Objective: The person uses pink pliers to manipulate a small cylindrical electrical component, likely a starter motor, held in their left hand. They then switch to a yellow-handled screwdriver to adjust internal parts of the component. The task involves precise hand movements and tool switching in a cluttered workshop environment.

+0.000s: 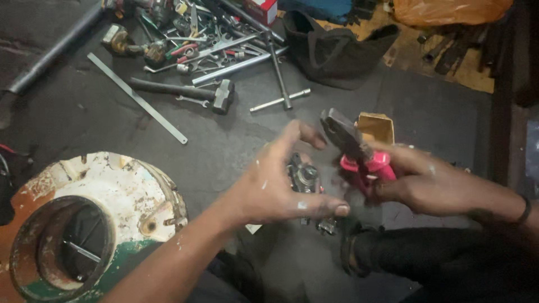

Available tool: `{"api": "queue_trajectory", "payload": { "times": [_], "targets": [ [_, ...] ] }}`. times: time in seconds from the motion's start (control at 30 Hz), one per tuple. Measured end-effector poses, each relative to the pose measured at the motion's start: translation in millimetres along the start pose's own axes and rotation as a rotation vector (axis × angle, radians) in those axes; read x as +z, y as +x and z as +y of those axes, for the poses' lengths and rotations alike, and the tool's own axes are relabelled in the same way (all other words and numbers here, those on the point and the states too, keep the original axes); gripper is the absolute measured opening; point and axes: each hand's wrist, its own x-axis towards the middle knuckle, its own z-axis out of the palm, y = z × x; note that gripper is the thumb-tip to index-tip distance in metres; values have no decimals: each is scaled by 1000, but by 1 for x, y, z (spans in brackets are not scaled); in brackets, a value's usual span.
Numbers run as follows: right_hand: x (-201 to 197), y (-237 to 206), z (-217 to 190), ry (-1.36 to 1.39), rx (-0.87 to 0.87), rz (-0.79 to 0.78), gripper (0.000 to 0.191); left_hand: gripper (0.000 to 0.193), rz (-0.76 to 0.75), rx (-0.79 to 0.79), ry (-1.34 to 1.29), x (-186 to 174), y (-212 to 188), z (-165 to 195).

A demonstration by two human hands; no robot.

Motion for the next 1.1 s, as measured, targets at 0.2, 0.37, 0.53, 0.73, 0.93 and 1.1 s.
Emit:
{"api": "queue_trajectory", "payload": {
  "times": [0.2,0.37,0.53,0.73,0.93,1.1],
  "targets": [
    [1,4,-2,-21,349,-20,41,87,-42,-67,-99,-16,7,-4],
    [10,1,-8,-313,-28,6,57,98,-47,-310,-302,-16,7,-1],
    [31,-2,-19,-658,-360,194,84,93,15,-358,-246,-13,8,5],
    [43,0,-40,-981,-626,393,91,93,-32,-279,-393,-8,7,4],
    [41,4,-42,-1201,-594,512,111,89,-110,-150,-506,-10,1,3],
    [38,6,-41,-1202,-693,528,110,89,-189,-204,-654,-10,-2,8]
  ]
}}
